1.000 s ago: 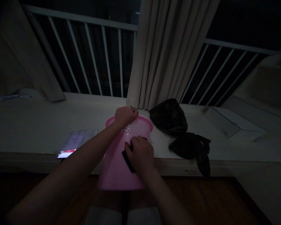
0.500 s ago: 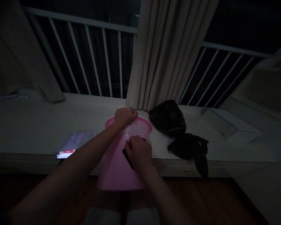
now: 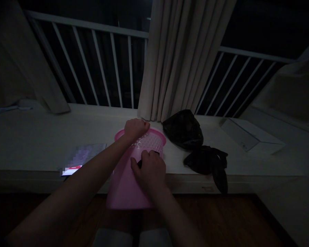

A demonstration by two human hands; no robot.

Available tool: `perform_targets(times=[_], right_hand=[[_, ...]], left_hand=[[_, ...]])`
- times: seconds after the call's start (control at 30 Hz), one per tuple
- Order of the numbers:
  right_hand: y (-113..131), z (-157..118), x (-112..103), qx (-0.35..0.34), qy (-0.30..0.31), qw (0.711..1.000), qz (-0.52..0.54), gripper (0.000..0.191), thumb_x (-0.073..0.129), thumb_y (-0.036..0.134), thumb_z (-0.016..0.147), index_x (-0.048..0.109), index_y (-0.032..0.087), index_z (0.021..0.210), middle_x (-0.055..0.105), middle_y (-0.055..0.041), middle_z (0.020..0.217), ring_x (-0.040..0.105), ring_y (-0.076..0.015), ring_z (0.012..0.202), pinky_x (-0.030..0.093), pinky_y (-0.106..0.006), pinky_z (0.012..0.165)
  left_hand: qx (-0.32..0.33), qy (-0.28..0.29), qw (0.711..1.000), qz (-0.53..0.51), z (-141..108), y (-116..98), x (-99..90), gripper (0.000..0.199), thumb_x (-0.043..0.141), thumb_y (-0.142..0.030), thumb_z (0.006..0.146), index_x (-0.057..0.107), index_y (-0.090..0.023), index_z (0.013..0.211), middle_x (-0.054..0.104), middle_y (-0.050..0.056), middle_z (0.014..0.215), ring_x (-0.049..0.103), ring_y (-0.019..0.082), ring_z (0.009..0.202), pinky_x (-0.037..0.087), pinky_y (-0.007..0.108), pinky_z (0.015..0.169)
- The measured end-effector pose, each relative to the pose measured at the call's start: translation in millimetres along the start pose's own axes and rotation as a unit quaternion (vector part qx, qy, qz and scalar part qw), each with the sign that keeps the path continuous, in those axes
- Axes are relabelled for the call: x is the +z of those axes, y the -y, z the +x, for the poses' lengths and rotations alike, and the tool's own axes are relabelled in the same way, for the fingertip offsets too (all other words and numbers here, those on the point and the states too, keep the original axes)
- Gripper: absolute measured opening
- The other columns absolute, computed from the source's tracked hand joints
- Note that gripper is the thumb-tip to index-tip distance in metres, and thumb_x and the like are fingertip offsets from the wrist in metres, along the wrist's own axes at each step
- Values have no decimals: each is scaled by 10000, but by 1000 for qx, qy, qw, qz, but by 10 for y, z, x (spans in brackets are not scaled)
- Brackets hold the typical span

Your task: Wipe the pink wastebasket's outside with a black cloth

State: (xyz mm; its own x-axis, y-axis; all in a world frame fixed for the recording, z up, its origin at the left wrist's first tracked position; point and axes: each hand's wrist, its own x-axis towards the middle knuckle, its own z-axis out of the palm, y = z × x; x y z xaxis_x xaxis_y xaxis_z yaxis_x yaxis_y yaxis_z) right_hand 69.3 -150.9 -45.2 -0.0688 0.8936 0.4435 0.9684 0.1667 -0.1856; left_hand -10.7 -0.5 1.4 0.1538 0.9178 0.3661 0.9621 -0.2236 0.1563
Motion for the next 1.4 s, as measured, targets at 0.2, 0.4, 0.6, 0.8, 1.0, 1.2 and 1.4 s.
perform_targets(times=[0.2,0.4,0.6,0.8,1.0,1.2,1.4], right_hand=[[-2,62,98,17,-27,999,12,232,487,372,910,560,192,783,593,-69,788,542,-212,752,342,-322,657],[8,1,91,-49,-24,998,21,161,549,338,827,583,182,806,567,-85,828,505,-227,769,357,-336,674],[-73,-47,145,-70,-94,987,106,186,442,253,867,600,163,904,585,-102,868,504,-237,825,387,-363,739],[-157,-96,222,-108,-154,966,175,293,368,85,819,601,149,986,622,-93,880,525,-225,830,394,-368,771],[-113,-65,171,-89,-147,981,92,296,472,87,814,617,163,1061,586,-111,996,497,-252,973,377,-402,868],[-110,-49,126,-71,-181,980,35,235,550,163,833,638,185,1049,541,-117,1034,476,-268,998,382,-414,855],[-183,-60,220,-116,-157,978,69,136,506,146,863,606,184,780,552,-30,728,502,-165,672,348,-275,608]], left_hand=[[-5,-12,1000,-1,12,21,38,520,320,-388,913,750,-102,971,724,186,913,683,300,916,485,388,789],[-10,-2,1000,-3,-3,31,8,524,318,-394,914,741,-93,989,721,190,936,680,301,915,481,392,786],[-6,-4,1000,-3,-5,16,2,526,321,-395,914,747,-91,967,722,192,921,678,309,920,484,396,780],[0,-14,1000,-6,0,16,20,514,325,-386,914,749,-100,964,726,180,911,686,303,906,484,391,773],[0,-18,1000,0,3,12,16,516,333,-392,913,753,-96,959,726,186,908,689,302,905,492,384,771],[-6,-27,1000,-1,-3,32,30,523,329,-390,911,754,-89,955,726,190,904,687,311,912,495,394,784],[-3,-13,1000,-6,0,35,34,537,313,-398,919,745,-83,977,723,191,932,682,304,928,488,391,799]])
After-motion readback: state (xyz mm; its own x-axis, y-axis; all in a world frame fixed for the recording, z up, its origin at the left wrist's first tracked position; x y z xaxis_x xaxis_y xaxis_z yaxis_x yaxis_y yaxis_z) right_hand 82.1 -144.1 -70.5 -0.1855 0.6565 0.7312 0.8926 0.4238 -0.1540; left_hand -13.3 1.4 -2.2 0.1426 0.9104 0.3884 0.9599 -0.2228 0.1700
